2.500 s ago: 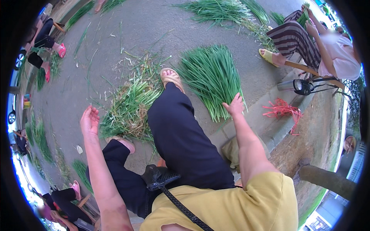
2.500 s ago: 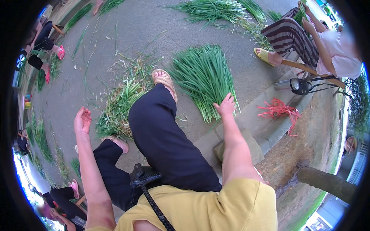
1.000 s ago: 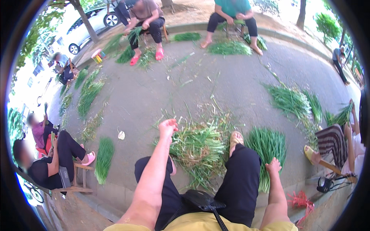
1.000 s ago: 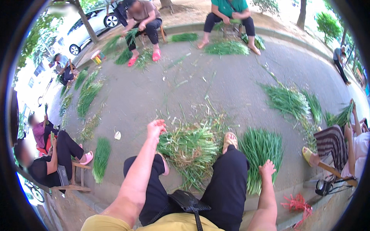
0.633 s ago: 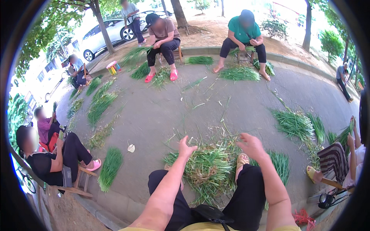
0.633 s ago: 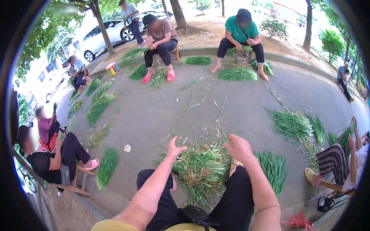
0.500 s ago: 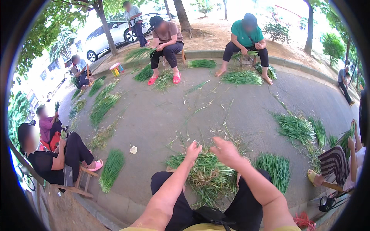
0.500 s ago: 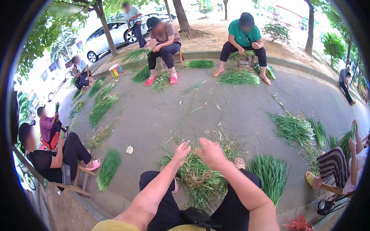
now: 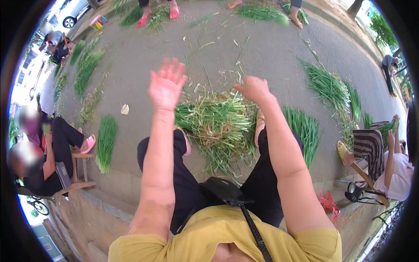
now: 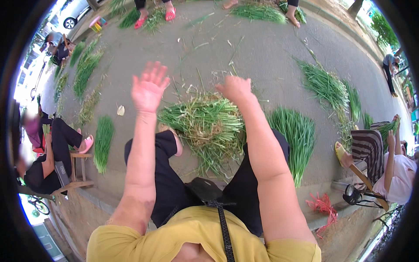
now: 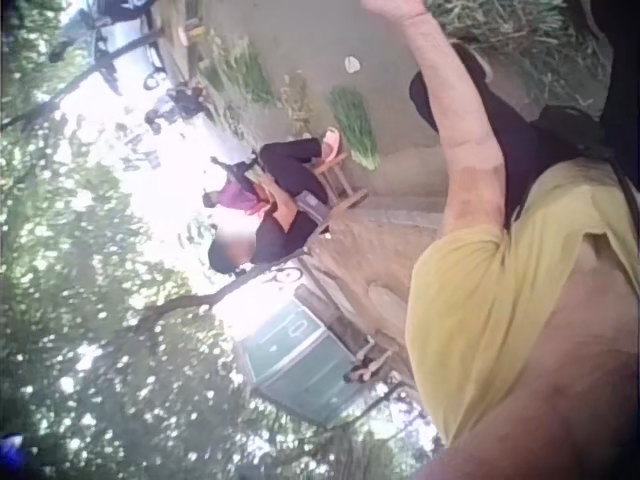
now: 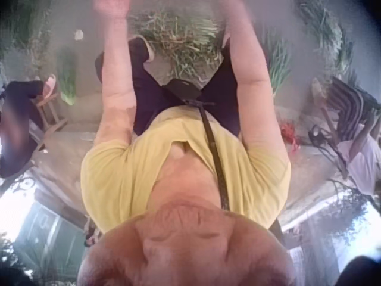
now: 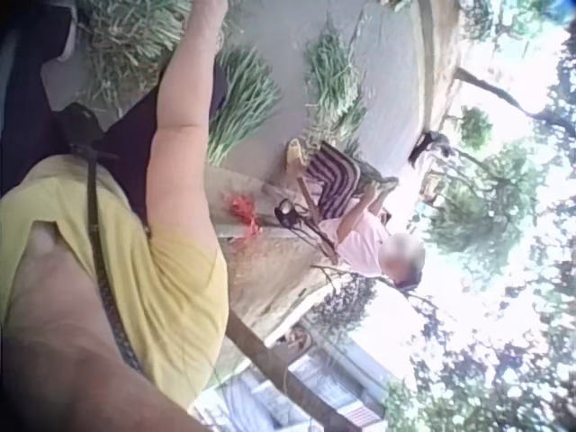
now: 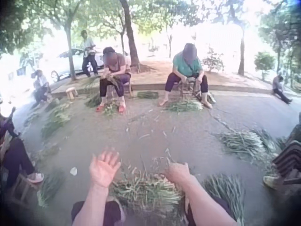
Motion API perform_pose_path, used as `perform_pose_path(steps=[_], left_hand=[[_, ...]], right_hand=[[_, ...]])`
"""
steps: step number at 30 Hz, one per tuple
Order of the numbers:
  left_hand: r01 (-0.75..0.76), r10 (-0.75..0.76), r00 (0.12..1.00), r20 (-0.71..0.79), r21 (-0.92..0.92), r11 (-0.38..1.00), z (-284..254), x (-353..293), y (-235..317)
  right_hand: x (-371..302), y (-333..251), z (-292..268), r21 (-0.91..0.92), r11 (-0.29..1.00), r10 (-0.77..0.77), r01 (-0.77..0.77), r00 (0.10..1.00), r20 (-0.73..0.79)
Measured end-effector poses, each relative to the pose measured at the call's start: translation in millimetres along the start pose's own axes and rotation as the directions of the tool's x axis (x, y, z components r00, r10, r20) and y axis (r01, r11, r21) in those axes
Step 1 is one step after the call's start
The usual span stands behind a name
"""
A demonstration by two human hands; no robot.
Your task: The person sits on the ground and trims the roots and outer layers of green onions by hand. They gather the trimmed onions into a pile and continue processing more from a larger pile.
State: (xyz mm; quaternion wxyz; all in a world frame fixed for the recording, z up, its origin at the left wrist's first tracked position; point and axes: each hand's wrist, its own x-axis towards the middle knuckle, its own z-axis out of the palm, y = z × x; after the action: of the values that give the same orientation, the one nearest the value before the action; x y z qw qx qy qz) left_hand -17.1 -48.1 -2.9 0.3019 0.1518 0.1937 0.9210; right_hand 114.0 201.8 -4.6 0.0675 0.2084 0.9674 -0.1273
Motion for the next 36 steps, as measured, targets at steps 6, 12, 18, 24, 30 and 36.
perform_pose_path(steps=[6,12,18,24,30,36], left_hand=[[0.233,0.352,0.517,-0.781,0.524,0.819,-94,15,3],[0.540,0.363,0.841,-0.401,0.663,-0.519,-168,-33,-69],[0.160,-0.440,0.698,-0.565,0.722,-0.673,-192,-113,-161],[0.211,-0.285,0.833,-0.474,0.749,-0.628,-191,-145,-227],[0.269,-0.267,0.771,-0.578,0.676,-0.686,-236,-125,-221],[0.584,-0.408,0.729,-0.550,0.810,-0.050,-238,-41,-201]], right_hand=[[-7,-5,-11,0.131,0.979,-0.156,0.154,0.988,0.010],[4,-2,-18,0.196,0.974,-0.111,0.117,0.993,-0.043],[11,2,-20,0.263,0.961,-0.061,0.087,0.993,-0.105],[5,1,-18,0.233,0.964,-0.103,0.125,0.989,-0.103],[-1,0,-15,0.263,0.952,-0.111,0.157,0.977,-0.182],[1,0,-21,0.266,0.958,-0.073,0.107,0.988,-0.134]])
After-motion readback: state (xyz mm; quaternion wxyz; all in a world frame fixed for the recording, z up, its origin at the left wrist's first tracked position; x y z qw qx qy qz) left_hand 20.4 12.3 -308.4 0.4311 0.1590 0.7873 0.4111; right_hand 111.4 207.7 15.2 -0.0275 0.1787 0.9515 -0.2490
